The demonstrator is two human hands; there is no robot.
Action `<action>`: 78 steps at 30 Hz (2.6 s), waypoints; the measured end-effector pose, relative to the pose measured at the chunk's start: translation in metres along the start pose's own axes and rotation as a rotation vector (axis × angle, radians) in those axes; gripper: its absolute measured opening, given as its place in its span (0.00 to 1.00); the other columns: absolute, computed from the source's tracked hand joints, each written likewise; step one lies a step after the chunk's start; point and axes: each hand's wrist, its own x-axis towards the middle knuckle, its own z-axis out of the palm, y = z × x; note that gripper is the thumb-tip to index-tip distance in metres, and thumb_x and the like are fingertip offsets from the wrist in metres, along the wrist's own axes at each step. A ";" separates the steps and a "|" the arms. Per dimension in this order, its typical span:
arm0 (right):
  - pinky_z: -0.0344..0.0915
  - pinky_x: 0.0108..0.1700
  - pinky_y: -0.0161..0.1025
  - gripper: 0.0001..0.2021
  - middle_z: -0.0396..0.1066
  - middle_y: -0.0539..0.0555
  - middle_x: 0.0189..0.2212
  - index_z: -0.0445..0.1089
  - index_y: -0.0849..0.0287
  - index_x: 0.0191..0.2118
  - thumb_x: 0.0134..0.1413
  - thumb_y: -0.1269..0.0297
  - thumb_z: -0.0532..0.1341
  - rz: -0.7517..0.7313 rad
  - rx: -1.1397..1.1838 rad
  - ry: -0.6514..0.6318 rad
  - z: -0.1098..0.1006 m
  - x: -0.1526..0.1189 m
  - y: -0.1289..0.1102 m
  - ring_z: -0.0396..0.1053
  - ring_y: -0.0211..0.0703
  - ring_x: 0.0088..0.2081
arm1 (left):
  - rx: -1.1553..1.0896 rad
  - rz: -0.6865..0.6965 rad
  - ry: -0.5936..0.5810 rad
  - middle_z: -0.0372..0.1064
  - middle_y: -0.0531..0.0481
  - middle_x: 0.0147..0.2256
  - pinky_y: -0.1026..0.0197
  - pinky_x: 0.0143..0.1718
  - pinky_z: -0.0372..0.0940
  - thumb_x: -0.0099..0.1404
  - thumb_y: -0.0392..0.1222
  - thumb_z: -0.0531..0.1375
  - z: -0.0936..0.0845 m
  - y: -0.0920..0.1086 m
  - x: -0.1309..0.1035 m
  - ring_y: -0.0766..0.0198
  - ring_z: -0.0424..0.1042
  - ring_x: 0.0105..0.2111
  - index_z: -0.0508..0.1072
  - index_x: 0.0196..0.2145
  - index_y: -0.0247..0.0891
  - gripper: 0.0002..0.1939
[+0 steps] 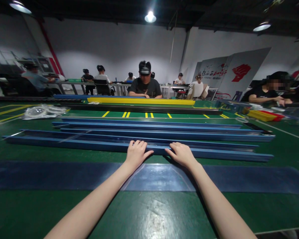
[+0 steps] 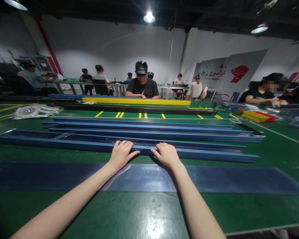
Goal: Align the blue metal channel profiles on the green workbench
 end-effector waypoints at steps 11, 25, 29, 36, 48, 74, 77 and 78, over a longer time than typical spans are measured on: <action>0.52 0.34 0.34 0.21 0.70 0.54 0.32 0.66 0.59 0.31 0.60 0.52 0.42 -0.020 -0.006 0.028 0.002 0.000 0.001 0.66 0.40 0.36 | 0.029 -0.010 -0.006 0.70 0.47 0.29 0.57 0.35 0.52 0.60 0.56 0.53 0.001 0.000 0.000 0.58 0.66 0.32 0.68 0.28 0.36 0.18; 0.52 0.33 0.33 0.21 0.70 0.54 0.32 0.66 0.58 0.31 0.60 0.52 0.43 -0.018 -0.004 0.030 0.001 -0.001 0.001 0.65 0.40 0.36 | 0.041 -0.010 -0.018 0.70 0.47 0.29 0.57 0.35 0.52 0.60 0.56 0.53 0.000 0.000 0.001 0.58 0.65 0.33 0.68 0.29 0.37 0.18; 0.52 0.33 0.33 0.21 0.70 0.54 0.32 0.66 0.58 0.31 0.60 0.51 0.42 -0.014 -0.008 0.020 0.000 -0.001 0.001 0.65 0.40 0.36 | 0.050 -0.006 -0.014 0.70 0.47 0.29 0.57 0.34 0.52 0.60 0.56 0.53 0.000 0.000 0.001 0.58 0.65 0.32 0.68 0.28 0.37 0.18; 0.52 0.33 0.34 0.21 0.70 0.54 0.32 0.66 0.58 0.31 0.60 0.52 0.43 -0.024 -0.015 0.038 0.002 -0.001 0.001 0.66 0.39 0.36 | 0.037 -0.013 -0.027 0.70 0.47 0.29 0.57 0.34 0.52 0.60 0.56 0.53 0.000 0.000 0.001 0.57 0.65 0.32 0.68 0.28 0.37 0.18; 0.52 0.33 0.33 0.21 0.70 0.54 0.32 0.66 0.58 0.31 0.60 0.51 0.43 -0.015 -0.013 0.024 0.001 -0.001 0.001 0.65 0.39 0.36 | 0.055 -0.003 -0.023 0.70 0.47 0.29 0.58 0.34 0.51 0.60 0.56 0.52 0.001 -0.001 0.000 0.59 0.64 0.32 0.67 0.27 0.38 0.18; 0.52 0.33 0.34 0.22 0.70 0.54 0.32 0.66 0.58 0.31 0.60 0.51 0.42 -0.017 -0.023 0.036 0.004 -0.001 0.002 0.66 0.40 0.36 | 0.039 -0.025 -0.067 0.70 0.47 0.30 0.57 0.36 0.51 0.60 0.57 0.52 0.001 0.000 0.001 0.58 0.65 0.33 0.68 0.28 0.36 0.20; 0.52 0.32 0.34 0.22 0.70 0.54 0.32 0.66 0.58 0.31 0.60 0.51 0.42 -0.018 -0.023 0.040 0.004 0.000 0.002 0.66 0.40 0.35 | 0.045 -0.022 -0.066 0.70 0.47 0.29 0.57 0.35 0.51 0.60 0.57 0.52 0.001 -0.001 0.001 0.58 0.65 0.33 0.68 0.28 0.36 0.20; 0.52 0.32 0.34 0.21 0.70 0.54 0.32 0.66 0.58 0.31 0.60 0.51 0.42 -0.018 -0.022 0.041 0.004 0.000 0.002 0.66 0.40 0.35 | 0.046 -0.021 -0.064 0.70 0.47 0.29 0.57 0.35 0.51 0.60 0.57 0.52 0.001 -0.001 0.001 0.58 0.65 0.33 0.68 0.28 0.36 0.20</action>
